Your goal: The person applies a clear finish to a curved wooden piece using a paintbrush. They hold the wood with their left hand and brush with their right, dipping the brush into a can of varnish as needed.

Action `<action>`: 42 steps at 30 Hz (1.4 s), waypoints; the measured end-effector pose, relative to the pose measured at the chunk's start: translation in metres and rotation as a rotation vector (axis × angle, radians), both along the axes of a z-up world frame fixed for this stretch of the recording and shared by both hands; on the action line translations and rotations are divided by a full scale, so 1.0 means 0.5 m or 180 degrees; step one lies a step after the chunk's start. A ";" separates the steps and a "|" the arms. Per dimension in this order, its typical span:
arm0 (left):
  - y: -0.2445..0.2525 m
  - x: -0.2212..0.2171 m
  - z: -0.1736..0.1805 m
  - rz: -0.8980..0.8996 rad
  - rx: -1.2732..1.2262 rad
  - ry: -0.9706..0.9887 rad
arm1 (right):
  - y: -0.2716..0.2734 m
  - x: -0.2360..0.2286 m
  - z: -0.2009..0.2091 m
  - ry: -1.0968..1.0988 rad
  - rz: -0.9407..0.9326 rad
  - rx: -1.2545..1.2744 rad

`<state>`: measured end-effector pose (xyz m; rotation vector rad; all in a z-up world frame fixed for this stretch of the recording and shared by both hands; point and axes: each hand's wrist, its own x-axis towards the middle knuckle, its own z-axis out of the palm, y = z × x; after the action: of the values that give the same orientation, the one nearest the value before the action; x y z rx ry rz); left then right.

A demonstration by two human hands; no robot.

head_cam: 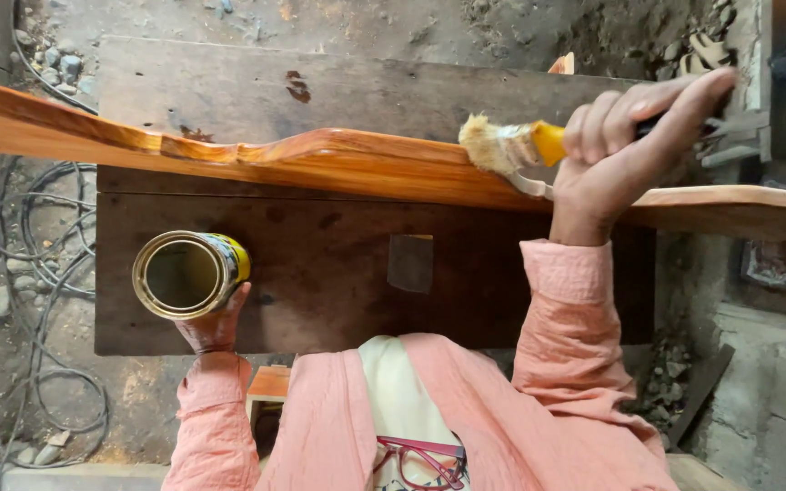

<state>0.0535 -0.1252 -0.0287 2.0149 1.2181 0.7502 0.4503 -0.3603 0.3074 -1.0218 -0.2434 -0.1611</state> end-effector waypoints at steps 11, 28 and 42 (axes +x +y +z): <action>-0.095 0.052 -0.018 0.0023 0.0440 0.0275 | -0.161 0.064 -0.115 0.0489 -0.0312 -0.0246; -0.230 0.098 -0.053 0.0618 0.0292 0.0343 | -0.059 0.028 -0.036 -0.0040 0.1398 -0.0015; -0.220 0.105 -0.056 0.0573 0.0601 0.0359 | -0.104 0.079 -0.033 0.0059 0.0787 0.0490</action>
<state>0.1058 -0.2354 -0.0566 2.1440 1.4564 0.8765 0.4896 -0.4125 0.2908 -0.8323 -0.3332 0.0534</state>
